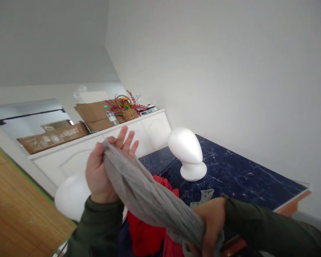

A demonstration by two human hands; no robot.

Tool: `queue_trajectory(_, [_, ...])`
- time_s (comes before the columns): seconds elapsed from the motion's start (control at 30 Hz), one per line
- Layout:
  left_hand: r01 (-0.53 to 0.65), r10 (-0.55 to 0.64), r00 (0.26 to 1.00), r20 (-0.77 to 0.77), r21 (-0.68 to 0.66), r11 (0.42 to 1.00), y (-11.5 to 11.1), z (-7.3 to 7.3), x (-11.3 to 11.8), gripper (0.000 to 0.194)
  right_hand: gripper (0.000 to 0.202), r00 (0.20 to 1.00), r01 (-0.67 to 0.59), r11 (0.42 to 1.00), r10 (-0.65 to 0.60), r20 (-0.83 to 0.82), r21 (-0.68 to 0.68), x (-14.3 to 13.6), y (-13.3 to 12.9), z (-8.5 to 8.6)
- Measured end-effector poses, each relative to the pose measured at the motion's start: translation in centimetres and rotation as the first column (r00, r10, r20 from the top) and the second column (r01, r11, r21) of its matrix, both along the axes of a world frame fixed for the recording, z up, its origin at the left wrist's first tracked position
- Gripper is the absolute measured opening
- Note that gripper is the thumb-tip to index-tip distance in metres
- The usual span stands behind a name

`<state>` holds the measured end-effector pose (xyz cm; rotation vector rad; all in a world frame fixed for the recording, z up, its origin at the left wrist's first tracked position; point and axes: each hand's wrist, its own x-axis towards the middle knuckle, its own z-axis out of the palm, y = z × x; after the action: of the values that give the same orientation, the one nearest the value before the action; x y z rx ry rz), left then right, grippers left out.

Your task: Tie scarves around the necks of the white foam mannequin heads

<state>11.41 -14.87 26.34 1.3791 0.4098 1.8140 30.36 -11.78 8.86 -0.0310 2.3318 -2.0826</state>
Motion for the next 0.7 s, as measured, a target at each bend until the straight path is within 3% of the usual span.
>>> queue_trajectory(0.07, [-0.099,0.098,0.995,0.030,0.030,0.995,1.0,0.7,-2.4,0.016,0.031,0.993,0.112,0.992,-0.113,-0.018,-0.053,3.5,1.5,0.7])
queue_trajectory(0.13, [-0.157,0.155,0.984,0.084,0.019,0.987,2.2,0.9,-4.7,0.014,0.027,0.948,0.311,0.942,-0.316,-0.029,-0.125,7.4,3.2,1.4])
queue_trajectory(0.2, [-0.156,0.159,0.972,0.174,-0.032,0.987,3.6,0.7,-6.6,0.014,0.025,0.862,0.496,0.852,-0.506,-0.022,-0.168,11.0,5.3,2.6])
queue_trajectory(0.3, [-0.007,0.035,0.945,0.325,-0.086,0.996,6.2,0.3,-7.9,0.017,0.020,0.672,0.688,0.690,-0.723,-0.159,-0.225,14.3,9.2,6.4])
queue_trajectory(0.37, [0.131,-0.092,0.922,0.377,-0.079,0.988,8.2,0.2,-7.9,0.019,0.023,0.449,0.812,0.530,-0.835,-0.318,-0.245,14.6,12.5,10.1])
queue_trajectory(0.43, [0.201,-0.155,0.909,0.386,-0.082,0.976,10.5,0.2,-7.2,0.019,0.026,0.184,0.920,0.314,-0.874,-0.450,-0.234,13.7,16.1,14.0])
queue_trajectory(0.47, [0.188,-0.137,0.916,0.377,-0.102,0.977,11.7,0.2,-6.7,0.018,0.027,0.049,0.963,0.176,-0.859,-0.510,-0.205,12.8,17.9,15.7])
queue_trajectory(0.53, [0.081,-0.009,0.939,0.343,-0.195,0.977,14.2,0.0,-5.6,0.015,0.029,-0.170,0.983,-0.177,-0.781,-0.601,-0.048,10.8,21.2,18.2])
queue_trajectory(0.6, [-0.047,0.146,0.943,0.300,-0.315,0.948,16.6,-0.8,-4.8,0.011,0.031,-0.251,0.942,-0.334,-0.735,-0.630,0.015,8.9,23.9,19.3])
queue_trajectory(0.7, [-0.121,0.264,0.923,0.279,-0.441,0.889,19.5,-3.3,-4.2,0.015,0.033,-0.268,0.903,-0.414,-0.748,-0.607,0.112,6.8,26.9,17.8])
